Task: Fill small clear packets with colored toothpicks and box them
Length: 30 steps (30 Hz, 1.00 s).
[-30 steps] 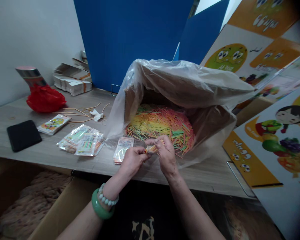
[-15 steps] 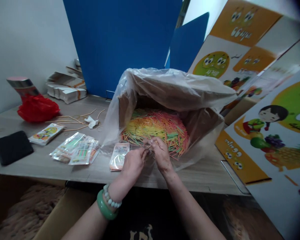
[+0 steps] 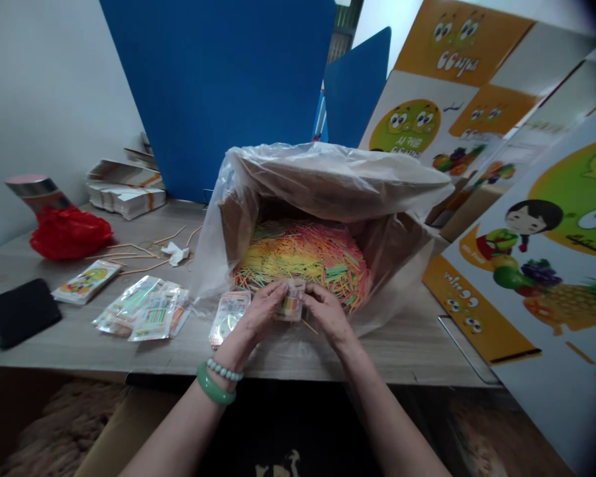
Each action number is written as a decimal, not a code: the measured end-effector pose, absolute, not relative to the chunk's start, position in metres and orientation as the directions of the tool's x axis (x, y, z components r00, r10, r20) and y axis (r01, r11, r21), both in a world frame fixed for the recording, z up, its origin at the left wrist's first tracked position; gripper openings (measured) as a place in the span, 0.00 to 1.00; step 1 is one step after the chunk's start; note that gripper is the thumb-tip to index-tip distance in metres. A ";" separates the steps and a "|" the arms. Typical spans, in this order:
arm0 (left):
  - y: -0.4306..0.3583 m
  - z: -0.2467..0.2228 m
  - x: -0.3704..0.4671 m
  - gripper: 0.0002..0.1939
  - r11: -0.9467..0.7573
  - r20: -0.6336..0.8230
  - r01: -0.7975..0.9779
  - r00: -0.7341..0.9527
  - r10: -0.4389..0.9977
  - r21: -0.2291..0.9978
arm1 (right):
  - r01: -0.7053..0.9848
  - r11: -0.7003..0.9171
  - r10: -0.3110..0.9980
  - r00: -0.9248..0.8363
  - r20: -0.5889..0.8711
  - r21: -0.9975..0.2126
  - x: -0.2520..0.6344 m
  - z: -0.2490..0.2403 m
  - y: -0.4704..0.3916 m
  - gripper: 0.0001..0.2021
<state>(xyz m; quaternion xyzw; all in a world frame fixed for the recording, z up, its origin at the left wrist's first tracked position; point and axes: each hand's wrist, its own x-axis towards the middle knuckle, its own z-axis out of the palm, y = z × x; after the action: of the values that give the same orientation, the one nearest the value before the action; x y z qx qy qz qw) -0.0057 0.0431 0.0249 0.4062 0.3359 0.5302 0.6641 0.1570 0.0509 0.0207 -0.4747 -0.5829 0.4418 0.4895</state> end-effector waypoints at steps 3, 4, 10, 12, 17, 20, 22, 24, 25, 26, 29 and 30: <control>0.037 0.025 -0.002 0.21 0.134 -0.039 -0.461 0.210 0.977 0.877 | 0.111 0.146 0.988 -0.056 0.141 -0.983 0.154 0.011 0.045 0.11; 0.035 0.026 -0.001 0.19 0.119 -0.028 -0.453 0.203 0.979 0.883 | 0.105 0.161 0.987 -0.037 0.158 -0.981 0.152 0.009 0.042 0.11; 0.012 0.034 -0.021 0.05 0.000 0.004 -0.260 0.017 1.000 0.966 | 0.127 0.245 0.949 -0.233 0.211 -0.961 0.125 0.006 0.022 0.10; -0.001 0.037 -0.046 0.09 -0.045 0.040 -0.076 -0.078 0.996 0.996 | 0.154 0.270 0.923 -0.321 0.210 -0.951 0.113 0.006 0.013 0.09; -0.009 0.027 -0.133 0.11 0.026 0.187 0.435 -0.440 0.878 0.900 | 0.580 0.209 0.950 -0.312 0.022 -0.787 0.087 0.012 0.001 0.08; 0.006 0.010 -0.171 0.13 0.275 0.355 0.857 -0.445 0.822 0.435 | 0.833 0.118 0.975 -0.202 -0.098 -0.540 0.063 0.015 0.002 0.13; 0.016 0.004 -0.184 0.15 0.325 0.371 0.933 -0.360 0.856 0.157 | 0.885 0.144 0.975 -0.203 -0.089 -0.443 0.044 0.014 0.005 0.17; 0.022 0.002 -0.190 0.16 0.278 0.350 0.960 -0.274 0.896 0.040 | 0.894 0.177 0.976 -0.213 -0.042 -0.412 0.028 0.011 0.008 0.19; 0.024 0.003 -0.192 0.16 0.250 0.342 0.968 -0.244 0.907 0.028 | 0.893 0.183 0.977 -0.213 -0.027 -0.412 0.023 0.009 0.011 0.19; 0.023 0.005 -0.192 0.17 0.235 0.342 0.971 -0.233 0.910 0.036 | 0.889 0.180 0.978 -0.208 -0.021 -0.421 0.019 0.006 0.013 0.19; 0.015 0.008 -0.189 0.22 0.266 0.391 0.959 -0.283 0.876 0.096 | 0.866 0.109 0.987 -0.152 -0.048 -0.487 0.019 -0.001 0.021 0.15; 0.011 0.007 -0.187 0.24 0.265 0.408 0.959 -0.283 0.868 0.102 | 0.856 0.073 0.990 -0.124 -0.066 -0.512 0.020 -0.002 0.022 0.14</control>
<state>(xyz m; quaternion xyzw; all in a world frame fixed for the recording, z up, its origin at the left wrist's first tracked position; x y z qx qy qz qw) -0.1872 0.0105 0.0072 0.5831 0.7834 0.1664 -0.1365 0.0204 0.0224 -0.0024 -0.6441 -0.7166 0.2201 0.1521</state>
